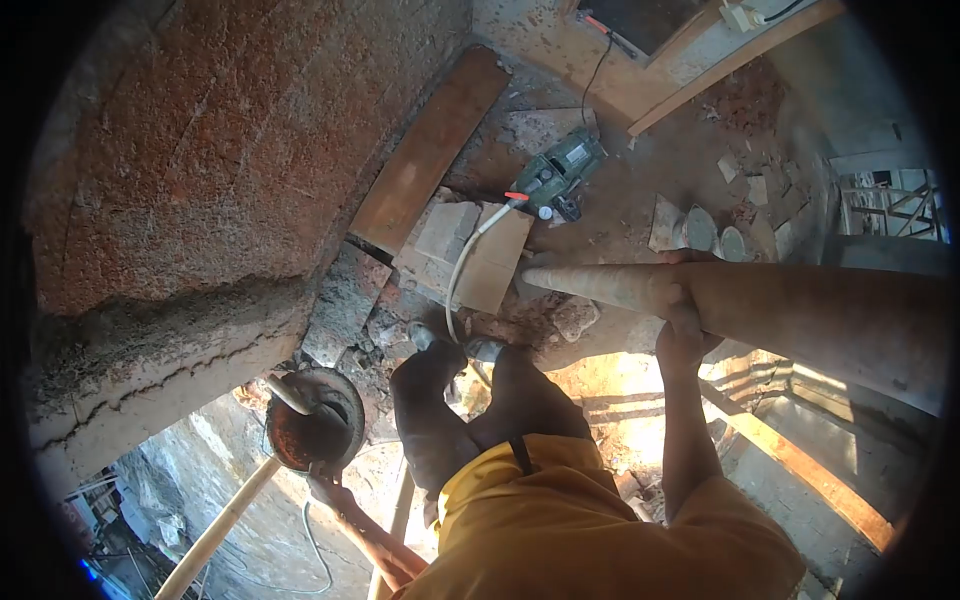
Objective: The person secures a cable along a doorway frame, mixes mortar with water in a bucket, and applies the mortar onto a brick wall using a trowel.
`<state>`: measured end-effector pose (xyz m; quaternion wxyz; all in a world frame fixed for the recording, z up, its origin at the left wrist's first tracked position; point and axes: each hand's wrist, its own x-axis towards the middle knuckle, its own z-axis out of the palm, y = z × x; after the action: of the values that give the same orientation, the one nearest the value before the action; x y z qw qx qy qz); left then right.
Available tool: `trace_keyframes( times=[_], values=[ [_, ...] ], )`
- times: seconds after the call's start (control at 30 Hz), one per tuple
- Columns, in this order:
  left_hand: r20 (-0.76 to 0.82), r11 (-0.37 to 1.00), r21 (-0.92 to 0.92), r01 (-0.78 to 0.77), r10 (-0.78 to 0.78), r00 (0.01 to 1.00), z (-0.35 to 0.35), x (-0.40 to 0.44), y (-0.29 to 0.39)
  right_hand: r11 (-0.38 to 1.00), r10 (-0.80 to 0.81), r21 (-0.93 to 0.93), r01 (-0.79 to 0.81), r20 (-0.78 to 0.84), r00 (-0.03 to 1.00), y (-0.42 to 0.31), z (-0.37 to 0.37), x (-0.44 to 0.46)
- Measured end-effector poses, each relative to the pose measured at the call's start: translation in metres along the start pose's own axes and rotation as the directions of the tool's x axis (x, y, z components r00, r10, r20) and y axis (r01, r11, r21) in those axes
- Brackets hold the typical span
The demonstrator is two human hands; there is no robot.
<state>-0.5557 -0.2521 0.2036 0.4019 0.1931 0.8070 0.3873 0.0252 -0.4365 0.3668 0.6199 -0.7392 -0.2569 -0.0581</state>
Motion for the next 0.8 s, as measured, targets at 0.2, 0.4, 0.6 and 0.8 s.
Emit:
trace_keyframes(
  times=[0.2, 0.4, 0.6, 0.8],
  values=[
    [0.193, 0.99, -0.084, -0.115, 0.129, 0.973, 0.038, 0.045, 0.055, 0.971, -0.008, -0.239, 0.012, 0.017, 1.0, -0.008, -0.001, 0.002],
    [0.271, 1.0, -0.018, -0.006, 0.011, 0.963, 0.114, 0.109, 0.089, 0.967, 0.139, -0.208, -0.147, -0.056, 0.989, -0.015, 0.006, -0.011],
    [0.446, 0.995, 0.041, -0.089, 0.062, 0.893, 0.16, 0.099, 0.16, 0.95, 0.275, -0.1, -0.297, -0.19, 0.943, -0.006, -0.001, -0.022],
    [0.561, 0.983, 0.02, -0.181, 0.139, 0.816, 0.2, 0.092, 0.198, 0.938, 0.266, -0.16, -0.308, -0.236, 0.935, -0.022, 0.011, -0.019]
  ],
)
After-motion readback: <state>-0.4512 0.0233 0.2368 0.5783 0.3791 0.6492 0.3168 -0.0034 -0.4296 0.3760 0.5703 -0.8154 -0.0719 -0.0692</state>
